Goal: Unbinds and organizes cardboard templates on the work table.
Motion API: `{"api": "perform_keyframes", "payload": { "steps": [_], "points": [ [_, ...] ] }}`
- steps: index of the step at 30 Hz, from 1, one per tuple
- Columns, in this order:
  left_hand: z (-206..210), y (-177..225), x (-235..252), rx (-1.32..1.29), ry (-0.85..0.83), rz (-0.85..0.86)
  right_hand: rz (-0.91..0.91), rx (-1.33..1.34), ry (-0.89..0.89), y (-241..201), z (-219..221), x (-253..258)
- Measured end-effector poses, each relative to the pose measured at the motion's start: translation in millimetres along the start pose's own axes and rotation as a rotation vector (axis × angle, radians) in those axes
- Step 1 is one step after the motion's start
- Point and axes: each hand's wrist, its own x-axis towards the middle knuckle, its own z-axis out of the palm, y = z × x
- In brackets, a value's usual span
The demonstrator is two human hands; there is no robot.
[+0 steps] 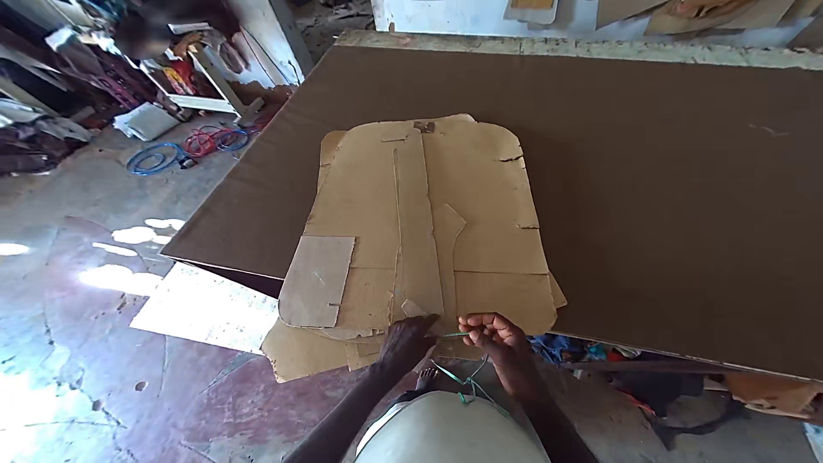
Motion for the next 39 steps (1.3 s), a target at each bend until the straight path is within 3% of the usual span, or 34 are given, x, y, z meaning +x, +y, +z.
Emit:
{"api": "perform_keyframes", "payload": {
  "steps": [5,7,12,16,19,26,34,39],
  "points": [
    [-12,-25,-13,-0.07,0.129,-0.172,0.178,-0.066,0.113,10,-16,-7],
    [-14,-33,-18,-0.09,0.187,-0.245,0.293,-0.073,0.079,12,-21,-15],
    [-15,-47,-22,-0.229,0.323,-0.308,0.374,-0.042,-0.164,14,-18,-29],
    [-17,-41,-30,-0.66,0.41,-0.303,0.266,-0.126,-0.337,18,-8,-20],
    [-26,-29,-43,-1.014,0.381,-0.284,0.157,-0.233,-0.507,12,5,-8],
    [-37,-7,-91,-1.41,0.209,-0.131,0.181,-0.191,-0.884,-4,31,6],
    [-63,18,-96,-1.75,0.284,-0.031,0.182,0.096,-0.735,-14,36,12],
    [-67,24,-78,-1.838,0.315,-0.047,0.091,-0.063,-0.526,-13,37,17]
  ]
}}
